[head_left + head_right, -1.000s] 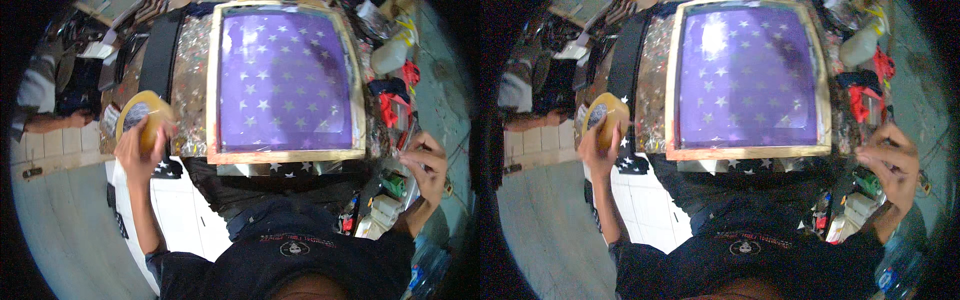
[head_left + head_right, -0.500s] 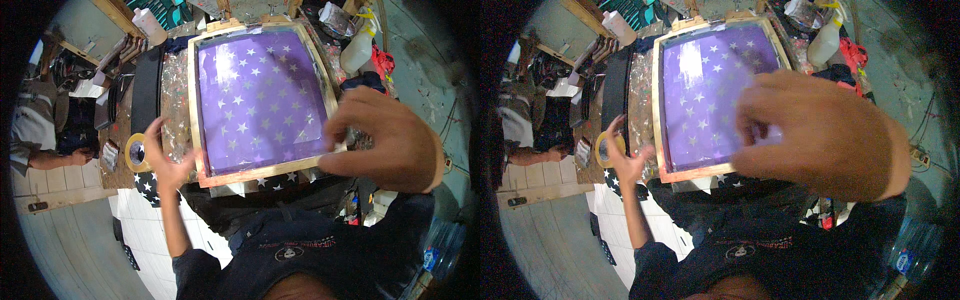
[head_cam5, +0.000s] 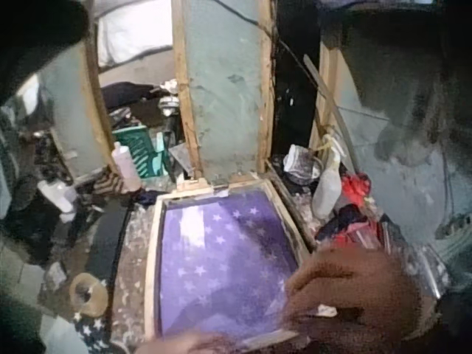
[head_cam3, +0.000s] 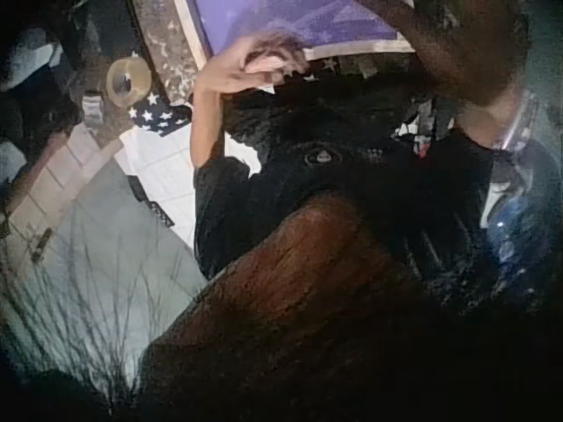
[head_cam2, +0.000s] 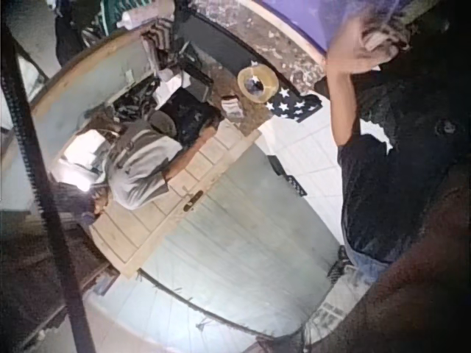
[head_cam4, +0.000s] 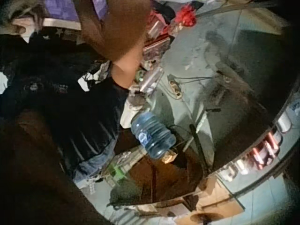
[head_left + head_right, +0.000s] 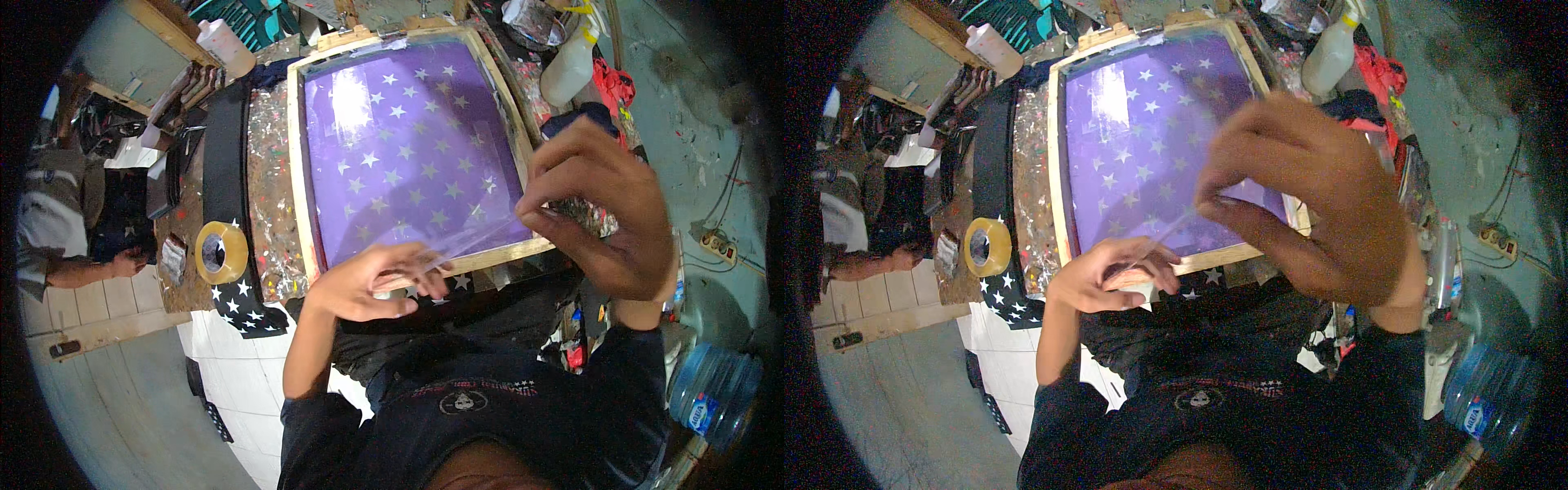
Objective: The person secures a purple star-patterned stencil onto a wooden frame using clear packing tape. They repeatedly apply tape strips to the edges, smooth them down, and adjust the stencil to ensure it is taut. Finally, they place a black fabric strip with white stars onto the workbench.
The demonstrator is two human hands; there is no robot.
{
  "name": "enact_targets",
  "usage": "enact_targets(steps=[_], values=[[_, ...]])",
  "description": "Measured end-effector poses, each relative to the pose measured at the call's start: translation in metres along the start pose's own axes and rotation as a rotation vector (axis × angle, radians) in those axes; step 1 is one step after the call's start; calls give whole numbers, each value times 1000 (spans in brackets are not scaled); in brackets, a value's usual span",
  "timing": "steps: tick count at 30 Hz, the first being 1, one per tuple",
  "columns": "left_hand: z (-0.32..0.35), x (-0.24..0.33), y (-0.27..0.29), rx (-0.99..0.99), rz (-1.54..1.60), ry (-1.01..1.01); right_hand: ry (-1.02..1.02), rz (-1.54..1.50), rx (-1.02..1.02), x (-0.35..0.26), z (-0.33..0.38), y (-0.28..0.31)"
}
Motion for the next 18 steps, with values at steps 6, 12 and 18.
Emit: enact_targets(steps=[6, 12, 18], values=[[67, -24, 4, 479, 178, 194, -619, -351, 6, 62, 72, -68], [87, -56, 3, 1052, 181, 291, -906, -500, -24, 98, 125, -117], [81, -62, 15, 1075, 40, 491, -961, -535, -196, 128, 141, -152]])
Point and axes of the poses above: each hand's wrist, its own z-axis away from the middle knuckle, its own y-axis out of the back of the hand, x = y × z, the point moved 3 cm from there along -z, towards the middle knuckle, and after that the axes turned 8 degrees about z, right-handed, at the moved point
